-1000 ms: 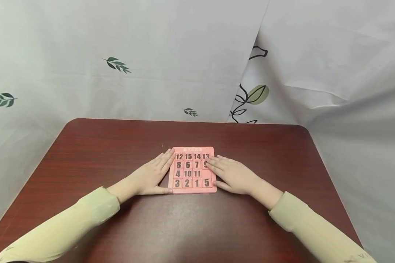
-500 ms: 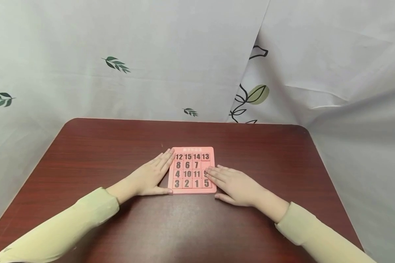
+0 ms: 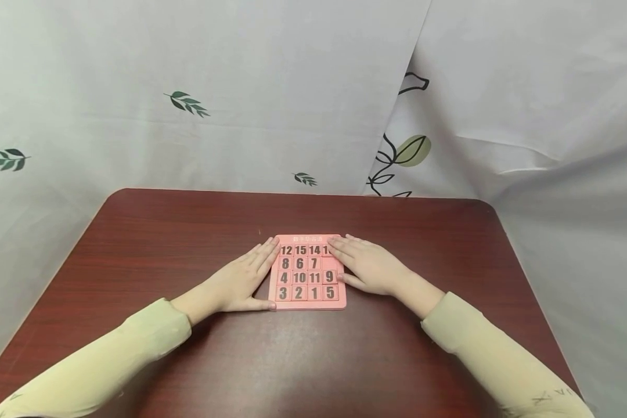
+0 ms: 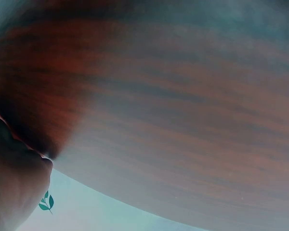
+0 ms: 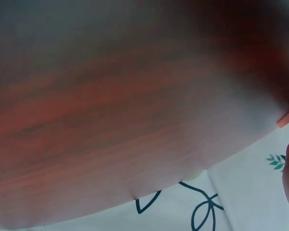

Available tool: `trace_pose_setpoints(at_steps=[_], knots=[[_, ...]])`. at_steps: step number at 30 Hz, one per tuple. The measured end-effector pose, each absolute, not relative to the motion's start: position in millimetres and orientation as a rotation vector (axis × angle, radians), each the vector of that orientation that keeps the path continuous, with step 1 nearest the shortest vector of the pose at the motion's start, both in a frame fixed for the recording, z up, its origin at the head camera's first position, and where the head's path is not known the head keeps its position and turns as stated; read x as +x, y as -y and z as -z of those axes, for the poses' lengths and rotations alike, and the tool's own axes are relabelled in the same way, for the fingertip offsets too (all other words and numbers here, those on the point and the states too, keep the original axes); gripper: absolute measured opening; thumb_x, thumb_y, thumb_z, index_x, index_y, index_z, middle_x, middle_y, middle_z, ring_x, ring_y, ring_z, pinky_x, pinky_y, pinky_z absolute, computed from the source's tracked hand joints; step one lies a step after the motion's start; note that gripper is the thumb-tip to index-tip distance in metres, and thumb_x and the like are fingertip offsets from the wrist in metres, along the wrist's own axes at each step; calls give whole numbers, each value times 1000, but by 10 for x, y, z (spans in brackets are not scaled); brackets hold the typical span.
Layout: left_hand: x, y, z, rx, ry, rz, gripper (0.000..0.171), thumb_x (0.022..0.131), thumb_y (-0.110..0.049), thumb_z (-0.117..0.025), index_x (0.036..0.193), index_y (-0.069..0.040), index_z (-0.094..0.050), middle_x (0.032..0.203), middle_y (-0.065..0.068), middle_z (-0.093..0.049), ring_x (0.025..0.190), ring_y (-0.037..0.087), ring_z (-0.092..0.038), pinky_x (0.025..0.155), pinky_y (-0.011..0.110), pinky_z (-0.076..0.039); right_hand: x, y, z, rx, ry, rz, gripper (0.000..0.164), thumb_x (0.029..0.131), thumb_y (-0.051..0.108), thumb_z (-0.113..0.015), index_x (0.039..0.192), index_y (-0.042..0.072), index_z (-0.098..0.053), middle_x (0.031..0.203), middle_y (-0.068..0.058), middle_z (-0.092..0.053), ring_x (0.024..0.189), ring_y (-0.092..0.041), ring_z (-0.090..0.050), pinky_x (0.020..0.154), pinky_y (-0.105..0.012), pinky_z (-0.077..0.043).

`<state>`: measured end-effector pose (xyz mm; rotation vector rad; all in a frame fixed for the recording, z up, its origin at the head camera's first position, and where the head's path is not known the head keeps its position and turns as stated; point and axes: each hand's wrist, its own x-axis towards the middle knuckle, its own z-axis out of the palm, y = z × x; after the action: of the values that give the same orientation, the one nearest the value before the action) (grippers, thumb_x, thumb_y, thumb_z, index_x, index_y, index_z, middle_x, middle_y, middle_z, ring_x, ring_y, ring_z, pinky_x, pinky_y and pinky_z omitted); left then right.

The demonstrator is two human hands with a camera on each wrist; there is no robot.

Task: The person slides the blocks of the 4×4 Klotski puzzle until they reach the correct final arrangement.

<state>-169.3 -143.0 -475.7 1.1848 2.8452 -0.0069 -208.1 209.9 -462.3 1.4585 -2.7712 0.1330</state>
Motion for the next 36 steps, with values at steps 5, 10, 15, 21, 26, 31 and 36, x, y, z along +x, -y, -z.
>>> trace_pose_setpoints(at_steps=[5, 10, 15, 21, 26, 31, 36], knots=[[-1696, 1430, 4777, 1182, -2856, 27, 122, 92, -79, -57, 166, 9, -18, 176, 29, -12, 166, 39, -16, 136, 46, -21, -2058, -2101, 4632, 1461, 2781, -155, 71, 104, 46, -64, 159, 5, -48, 166, -12, -48, 155, -32, -45, 129, -50, -38], [-1698, 1424, 4761, 1166, -2846, 61, 122, 92, -80, -56, 166, 9, -17, 176, 28, -10, 166, 39, -15, 137, 45, -20, -1895, -2133, 4632, 1512, 2724, -178, 72, 101, 47, -67, 158, 6, -50, 164, -10, -51, 154, -30, -47, 127, -51, -41], [-1708, 1431, 4760, 1160, -2849, 57, 124, 91, -82, -56, 166, 8, -18, 176, 28, -11, 166, 39, -15, 137, 46, -20, -1826, -2143, 4610, 1536, 2684, -158, 70, 101, 47, -68, 156, 6, -53, 163, -10, -53, 153, -30, -49, 126, -50, -42], [-1743, 1415, 4746, 1163, -2841, 36, 129, 86, -85, -58, 166, 9, -19, 176, 28, -12, 166, 39, -15, 137, 46, -19, -1935, -2053, 4571, 1526, 2697, -161, 69, 102, 44, -67, 158, 6, -51, 165, -10, -50, 155, -29, -46, 127, -49, -41], [-1774, 1414, 4736, 1146, -2837, 29, 135, 83, -88, -60, 166, 9, -16, 176, 29, -11, 166, 39, -14, 137, 46, -19, -2059, -1871, 4573, 1515, 2741, -188, 69, 103, 45, -63, 159, 7, -49, 166, -10, -48, 156, -29, -44, 129, -49, -38], [-1785, 1412, 4723, 1140, -2830, 23, 137, 81, -89, -60, 167, 8, -14, 177, 28, -10, 166, 38, -12, 137, 46, -19, -2116, -1751, 4577, 1541, 2777, -174, 70, 105, 47, -60, 161, 7, -46, 168, -9, -46, 157, -28, -43, 130, -49, -36], [-1787, 1406, 4711, 1147, -2825, 6, 136, 82, -88, -61, 166, 8, -15, 176, 28, -10, 166, 38, -13, 137, 46, -20, -2117, -1842, 4592, 1517, 2801, -155, 71, 105, 48, -60, 161, 8, -46, 168, -9, -45, 158, -28, -42, 130, -48, -36]])
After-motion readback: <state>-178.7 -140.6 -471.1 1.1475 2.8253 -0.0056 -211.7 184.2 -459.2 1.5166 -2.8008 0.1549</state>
